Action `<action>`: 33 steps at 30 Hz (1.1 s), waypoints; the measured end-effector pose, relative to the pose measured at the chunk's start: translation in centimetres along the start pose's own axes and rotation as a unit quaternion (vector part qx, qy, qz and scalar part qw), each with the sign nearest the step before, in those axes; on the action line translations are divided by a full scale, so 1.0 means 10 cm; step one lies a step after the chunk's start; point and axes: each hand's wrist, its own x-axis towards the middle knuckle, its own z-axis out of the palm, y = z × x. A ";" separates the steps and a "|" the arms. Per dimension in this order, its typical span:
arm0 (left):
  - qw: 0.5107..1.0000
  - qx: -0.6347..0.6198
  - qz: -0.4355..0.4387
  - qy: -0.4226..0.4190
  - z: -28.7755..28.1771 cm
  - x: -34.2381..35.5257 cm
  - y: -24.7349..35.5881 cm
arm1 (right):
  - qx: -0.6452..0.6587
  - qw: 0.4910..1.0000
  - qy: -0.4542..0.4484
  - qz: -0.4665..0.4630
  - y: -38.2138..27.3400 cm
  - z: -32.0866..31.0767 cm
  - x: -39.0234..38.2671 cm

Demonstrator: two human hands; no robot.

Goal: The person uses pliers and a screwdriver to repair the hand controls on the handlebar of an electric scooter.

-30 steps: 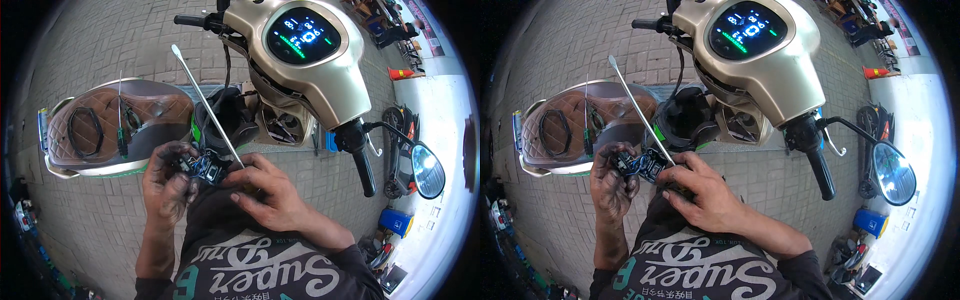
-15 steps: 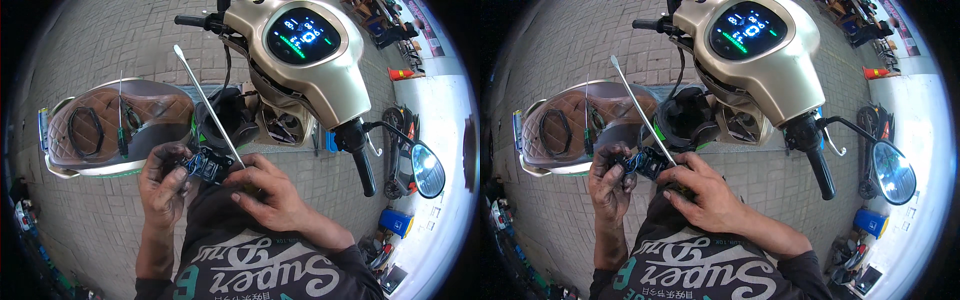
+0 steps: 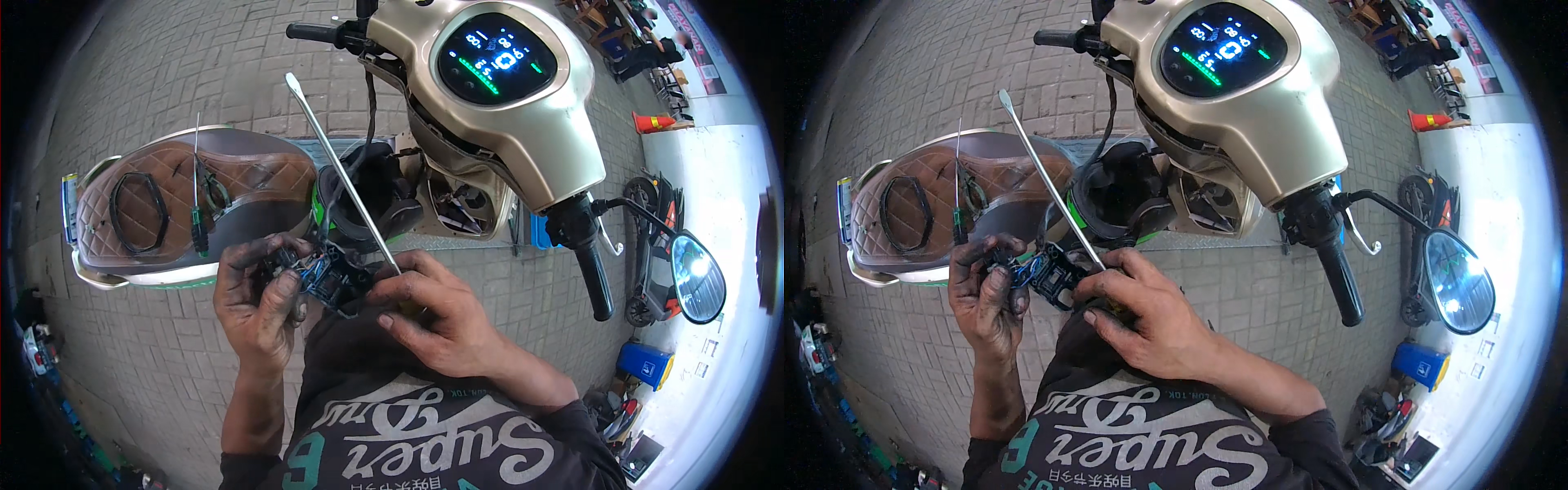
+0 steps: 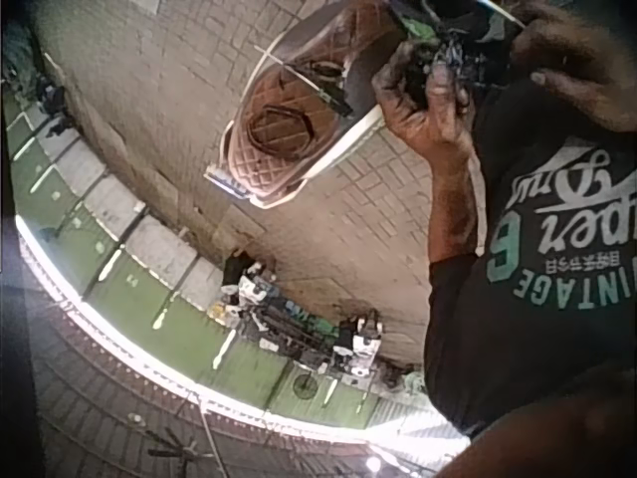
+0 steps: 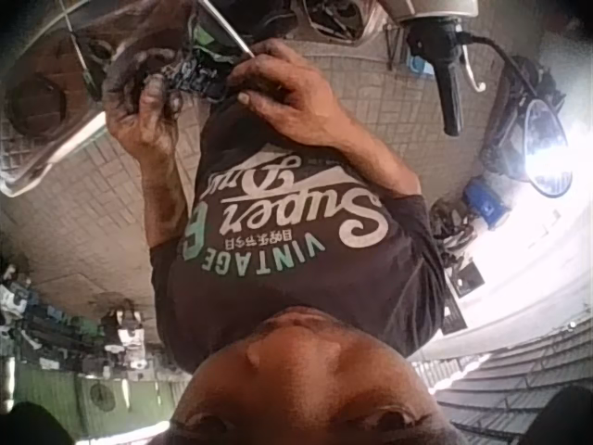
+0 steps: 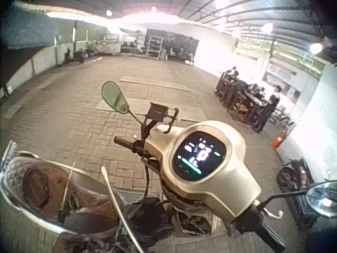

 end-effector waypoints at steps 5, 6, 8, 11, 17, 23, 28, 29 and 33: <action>0.999 -0.027 -0.024 0.009 0.01 0.01 -0.03 | 0.004 1.000 -0.001 0.002 0.00 0.00 0.00; 0.999 -0.022 -0.035 0.021 0.02 0.01 -0.03 | 0.002 1.000 -0.001 0.002 0.00 0.01 0.00; 0.999 -0.015 -0.038 0.001 0.00 0.03 -0.03 | -0.001 1.000 -0.001 0.003 0.01 0.01 0.01; 0.998 -0.040 -0.046 -0.035 -0.04 0.04 -0.06 | 0.005 1.000 0.000 0.004 0.01 0.01 0.01; 0.997 -0.022 -0.073 -0.018 -0.05 0.01 -0.06 | 0.002 1.000 -0.001 -0.006 0.01 0.02 0.00; 0.996 -0.029 -0.083 -0.022 0.00 -0.01 -0.01 | -0.006 1.000 -0.002 -0.005 0.01 0.02 0.00; 0.998 -0.014 -0.061 -0.028 -0.05 -0.01 -0.04 | -0.015 1.000 -0.004 0.001 0.01 0.02 -0.01; 0.998 -0.019 -0.064 -0.017 -0.07 -0.01 -0.05 | -0.015 1.000 -0.004 0.001 0.01 0.02 -0.01; 0.995 -0.053 -0.083 0.017 -0.04 -0.01 -0.01 | -0.009 1.000 -0.001 -0.001 0.02 0.03 -0.01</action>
